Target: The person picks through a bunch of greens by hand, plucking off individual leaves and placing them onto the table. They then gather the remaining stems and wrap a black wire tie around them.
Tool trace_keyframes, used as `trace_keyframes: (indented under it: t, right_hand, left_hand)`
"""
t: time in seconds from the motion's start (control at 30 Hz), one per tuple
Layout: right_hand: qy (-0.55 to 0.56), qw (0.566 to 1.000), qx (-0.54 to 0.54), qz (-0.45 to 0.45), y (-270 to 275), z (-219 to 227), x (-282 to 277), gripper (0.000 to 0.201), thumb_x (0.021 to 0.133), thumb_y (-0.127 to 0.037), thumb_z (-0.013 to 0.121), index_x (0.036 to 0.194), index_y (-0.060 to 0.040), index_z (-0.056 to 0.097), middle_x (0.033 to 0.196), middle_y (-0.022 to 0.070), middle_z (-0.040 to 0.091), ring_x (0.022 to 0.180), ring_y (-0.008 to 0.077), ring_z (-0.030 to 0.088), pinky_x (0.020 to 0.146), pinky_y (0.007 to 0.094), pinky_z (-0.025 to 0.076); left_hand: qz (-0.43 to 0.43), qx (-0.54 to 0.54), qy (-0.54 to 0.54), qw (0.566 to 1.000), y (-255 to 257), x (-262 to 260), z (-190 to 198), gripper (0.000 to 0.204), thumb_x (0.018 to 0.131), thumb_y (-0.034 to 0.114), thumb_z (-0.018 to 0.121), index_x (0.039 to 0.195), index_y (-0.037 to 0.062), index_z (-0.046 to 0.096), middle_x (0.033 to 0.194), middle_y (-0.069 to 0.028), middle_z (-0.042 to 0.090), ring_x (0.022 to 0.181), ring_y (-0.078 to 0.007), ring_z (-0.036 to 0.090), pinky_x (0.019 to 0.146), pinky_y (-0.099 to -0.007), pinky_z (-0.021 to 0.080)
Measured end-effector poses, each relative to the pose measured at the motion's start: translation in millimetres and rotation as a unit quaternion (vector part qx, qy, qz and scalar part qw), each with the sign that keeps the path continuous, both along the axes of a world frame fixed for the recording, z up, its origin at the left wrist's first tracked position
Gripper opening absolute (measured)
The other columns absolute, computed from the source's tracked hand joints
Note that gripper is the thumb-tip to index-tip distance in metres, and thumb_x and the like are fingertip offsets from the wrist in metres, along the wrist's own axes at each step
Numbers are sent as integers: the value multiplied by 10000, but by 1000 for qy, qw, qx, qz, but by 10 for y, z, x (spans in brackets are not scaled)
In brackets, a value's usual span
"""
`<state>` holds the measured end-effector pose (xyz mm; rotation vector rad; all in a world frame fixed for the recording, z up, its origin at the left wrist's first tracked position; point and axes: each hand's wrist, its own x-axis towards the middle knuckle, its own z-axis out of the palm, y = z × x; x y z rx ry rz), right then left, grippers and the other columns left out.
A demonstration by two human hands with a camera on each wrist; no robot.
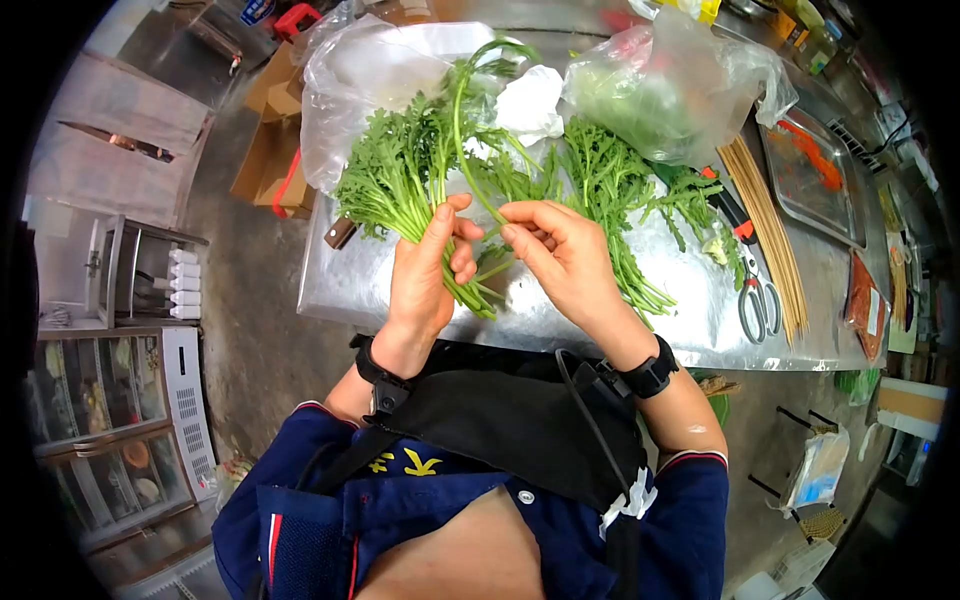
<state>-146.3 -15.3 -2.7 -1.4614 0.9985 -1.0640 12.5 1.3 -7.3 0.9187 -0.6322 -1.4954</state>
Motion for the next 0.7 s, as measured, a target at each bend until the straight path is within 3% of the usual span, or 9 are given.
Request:
trace_keyframes:
  t: [0.2, 0.3, 0.4, 0.47, 0.6, 0.7]
  right_hand:
    - [90, 994, -50, 41, 21, 152, 7, 188, 837, -80, 570, 989, 29, 588, 795, 24, 567, 663, 62, 518, 581, 194, 425]
    - [92, 994, 12, 58, 56, 167, -19, 184, 834, -89, 570, 981, 19, 595, 753, 17, 557, 625, 64, 490, 544, 199, 398]
    - [150, 986, -59, 49, 61, 186, -49, 172, 830, -99, 572, 963, 6, 603, 722, 17, 549, 594, 64, 463, 518, 211, 376]
    - [174, 980, -63, 79, 90, 227, -49, 168, 815, -111, 560, 948, -22, 611, 716, 89, 566, 564, 145, 521, 521, 257, 410]
    - [174, 979, -72, 73, 80, 185, -44, 163, 812, -119, 563, 938, -29, 615, 693, 93, 557, 547, 144, 517, 508, 266, 406]
    - [170, 979, -28, 110, 74, 177, -45, 156, 825, -118, 580, 926, -4, 612, 710, 35, 560, 569, 80, 465, 515, 222, 383]
  left_hand:
    - [-32, -15, 55, 998, 22, -7, -2, 337, 884, 301, 525, 1060, 14, 510, 768, -27, 513, 565, -55, 400, 475, -193, 339]
    - [-46, -22, 55, 997, 29, -4, -49, 315, 889, 295, 516, 1038, 18, 518, 793, -25, 513, 571, -58, 406, 475, -197, 343]
    - [-43, -28, 54, 997, 27, -17, -67, 295, 896, 287, 505, 1025, 22, 524, 817, -27, 518, 579, -58, 413, 481, -200, 351]
    - [-36, -25, 53, 998, 31, -35, -26, 283, 900, 281, 499, 1013, 23, 525, 842, -33, 524, 588, -58, 423, 486, -201, 356]
    - [-34, -23, 49, 998, 36, -29, -25, 263, 903, 280, 493, 978, 30, 528, 832, -37, 528, 586, -57, 423, 489, -199, 359]
    - [-51, -29, 58, 997, 39, -2, -67, 241, 907, 275, 483, 938, 40, 526, 803, -48, 545, 589, -65, 442, 489, -199, 368]
